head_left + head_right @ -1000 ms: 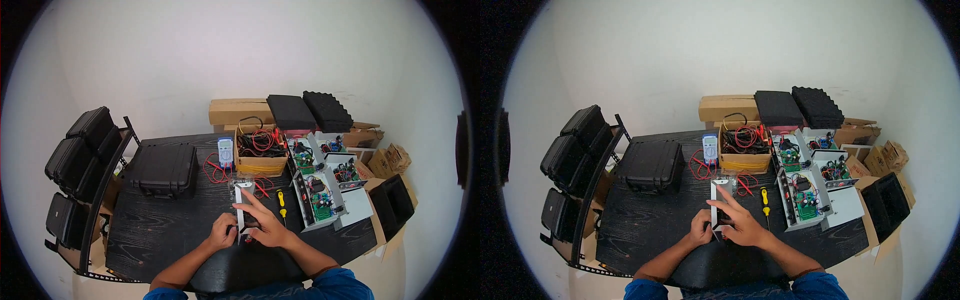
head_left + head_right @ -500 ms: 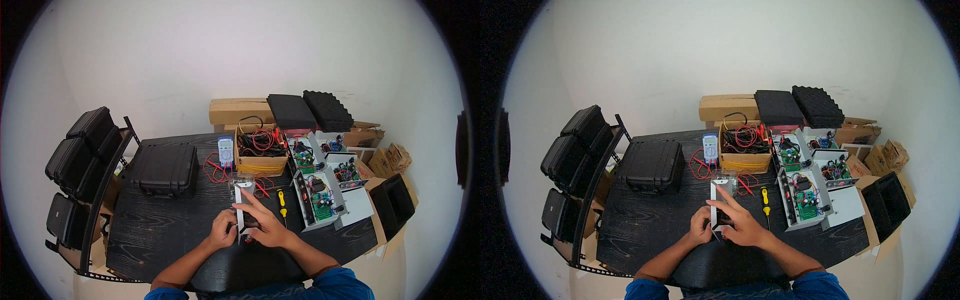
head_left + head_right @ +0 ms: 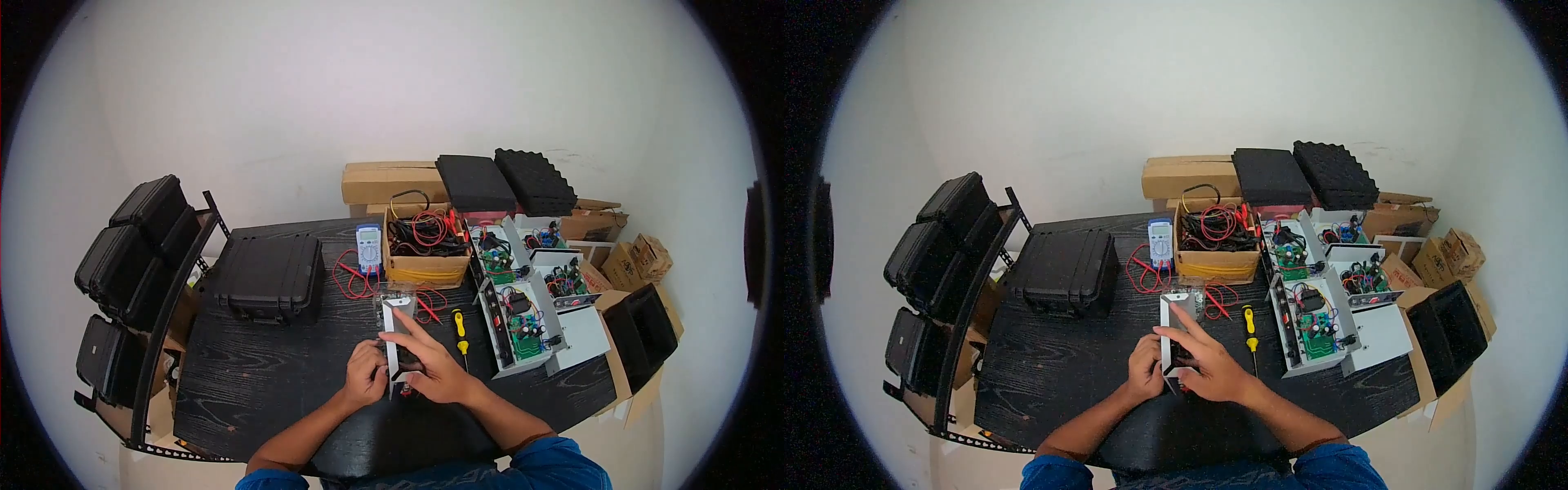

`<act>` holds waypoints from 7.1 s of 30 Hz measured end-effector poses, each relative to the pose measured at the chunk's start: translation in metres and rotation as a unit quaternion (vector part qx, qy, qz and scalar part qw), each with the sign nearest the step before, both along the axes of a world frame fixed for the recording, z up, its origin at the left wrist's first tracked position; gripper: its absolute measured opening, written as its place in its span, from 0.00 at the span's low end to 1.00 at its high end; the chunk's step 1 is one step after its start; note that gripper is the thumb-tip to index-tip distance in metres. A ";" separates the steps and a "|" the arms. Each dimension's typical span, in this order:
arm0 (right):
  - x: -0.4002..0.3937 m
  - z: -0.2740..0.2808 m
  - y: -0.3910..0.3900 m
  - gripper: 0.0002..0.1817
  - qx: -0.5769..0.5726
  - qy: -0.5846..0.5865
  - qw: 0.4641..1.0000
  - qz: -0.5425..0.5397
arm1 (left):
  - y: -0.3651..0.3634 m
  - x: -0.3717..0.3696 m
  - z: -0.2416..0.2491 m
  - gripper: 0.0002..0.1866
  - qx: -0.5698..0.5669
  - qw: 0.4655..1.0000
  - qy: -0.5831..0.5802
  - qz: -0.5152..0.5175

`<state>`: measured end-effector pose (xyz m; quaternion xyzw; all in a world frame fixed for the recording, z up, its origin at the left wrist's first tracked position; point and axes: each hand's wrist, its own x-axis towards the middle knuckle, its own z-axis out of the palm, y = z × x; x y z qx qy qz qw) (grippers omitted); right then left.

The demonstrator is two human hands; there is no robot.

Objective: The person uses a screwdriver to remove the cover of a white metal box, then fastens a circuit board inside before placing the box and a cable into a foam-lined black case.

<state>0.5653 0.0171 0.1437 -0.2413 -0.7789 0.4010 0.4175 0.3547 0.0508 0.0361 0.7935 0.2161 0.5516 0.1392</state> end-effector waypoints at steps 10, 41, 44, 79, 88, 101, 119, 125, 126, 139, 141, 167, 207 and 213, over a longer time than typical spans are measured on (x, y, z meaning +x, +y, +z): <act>0.001 -0.001 0.001 0.35 0.001 -0.002 1.000 0.001 | -0.001 0.002 0.001 0.03 -0.006 1.000 -0.024 -0.006; 0.004 -0.006 0.004 0.36 0.035 -0.030 0.999 -0.014 | 0.005 0.006 0.010 0.10 -0.081 0.989 -0.048 0.114; 0.004 -0.006 0.005 0.35 0.018 -0.027 0.999 -0.003 | 0.044 0.001 0.020 0.10 -0.155 0.975 0.008 0.162; 0.017 -0.026 0.025 0.62 0.112 -0.410 0.903 -0.062 | 0.068 -0.061 -0.017 0.16 -0.422 0.901 0.039 -0.087; 0.009 -0.046 0.024 0.57 0.126 -0.415 0.898 -0.074 | 0.072 -0.063 -0.032 0.14 -0.366 0.925 0.101 -0.025; -0.029 -0.084 0.053 0.09 0.241 -0.400 0.877 -0.115 | 0.071 -0.060 -0.039 0.11 -0.295 0.952 0.074 -0.015; -0.037 -0.096 0.052 0.10 0.328 -0.395 0.849 -0.124 | 0.058 -0.043 -0.024 0.08 -0.096 0.992 0.037 0.079; -0.036 -0.078 0.048 0.11 0.348 -0.412 0.833 -0.122 | 0.054 -0.042 -0.015 0.13 -0.088 0.990 0.042 0.101; -0.035 -0.073 0.047 0.11 0.341 -0.405 0.840 -0.121 | 0.053 -0.041 -0.013 0.13 -0.074 0.991 0.041 0.107; -0.016 -0.060 0.060 0.08 0.130 -0.145 0.962 -0.191 | 0.039 -0.020 -0.008 0.08 -0.013 0.992 0.110 0.060; -0.017 -0.059 0.058 0.09 0.098 -0.123 0.970 -0.185 | 0.038 -0.018 -0.010 0.05 -0.024 0.993 0.100 0.061; -0.020 -0.086 0.063 0.09 -0.141 -0.022 0.978 -0.150 | 0.040 -0.019 -0.019 0.05 -0.021 0.990 0.113 0.086; -0.042 -0.048 0.032 0.07 0.014 -0.476 0.879 -0.034 | 0.051 -0.029 -0.024 0.10 -0.120 0.988 0.053 0.079; -0.029 -0.048 0.047 0.08 -0.051 -0.366 0.929 -0.005 | 0.047 -0.030 -0.016 0.13 -0.082 0.994 0.047 0.047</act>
